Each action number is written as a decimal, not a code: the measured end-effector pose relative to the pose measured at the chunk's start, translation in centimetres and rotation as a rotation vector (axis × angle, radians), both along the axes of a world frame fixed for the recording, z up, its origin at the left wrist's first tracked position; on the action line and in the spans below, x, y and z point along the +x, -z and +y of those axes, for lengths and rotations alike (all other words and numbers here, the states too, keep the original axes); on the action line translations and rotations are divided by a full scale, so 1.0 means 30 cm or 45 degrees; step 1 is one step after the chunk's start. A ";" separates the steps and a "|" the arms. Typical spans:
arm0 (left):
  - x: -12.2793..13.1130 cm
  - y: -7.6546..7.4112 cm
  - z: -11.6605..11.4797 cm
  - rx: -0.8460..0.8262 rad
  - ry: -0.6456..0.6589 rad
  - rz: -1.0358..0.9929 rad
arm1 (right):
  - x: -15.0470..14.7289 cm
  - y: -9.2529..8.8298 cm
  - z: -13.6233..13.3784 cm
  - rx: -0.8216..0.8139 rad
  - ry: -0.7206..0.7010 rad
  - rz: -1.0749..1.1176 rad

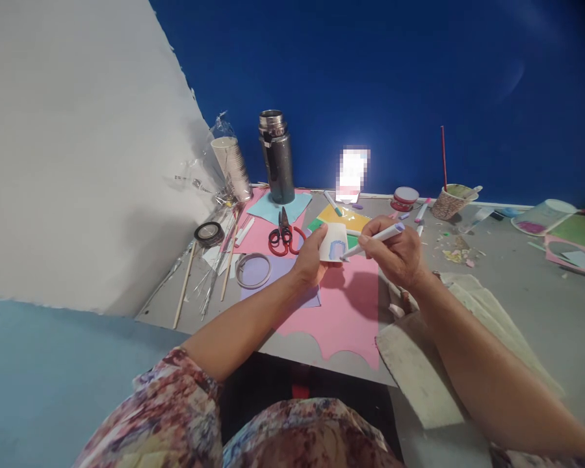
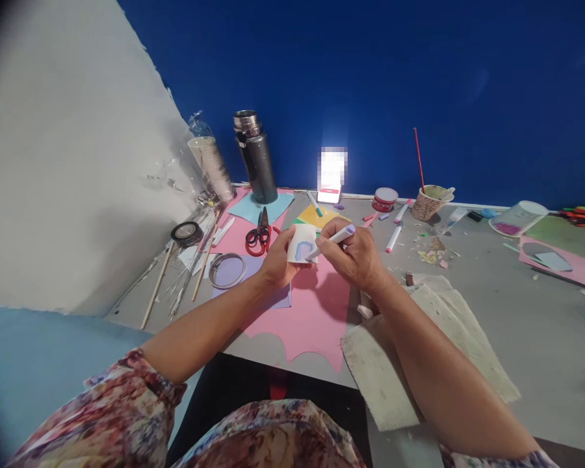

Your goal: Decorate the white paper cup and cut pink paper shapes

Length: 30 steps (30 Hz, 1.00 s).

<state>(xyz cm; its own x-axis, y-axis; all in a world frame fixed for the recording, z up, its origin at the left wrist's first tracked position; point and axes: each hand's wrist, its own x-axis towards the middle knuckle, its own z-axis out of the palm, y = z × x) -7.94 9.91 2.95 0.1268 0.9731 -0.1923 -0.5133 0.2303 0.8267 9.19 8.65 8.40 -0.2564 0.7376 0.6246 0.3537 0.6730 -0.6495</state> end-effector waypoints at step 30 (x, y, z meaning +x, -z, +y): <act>-0.007 -0.013 -0.009 -0.038 0.115 -0.212 | 0.004 0.002 0.005 -0.062 0.122 0.222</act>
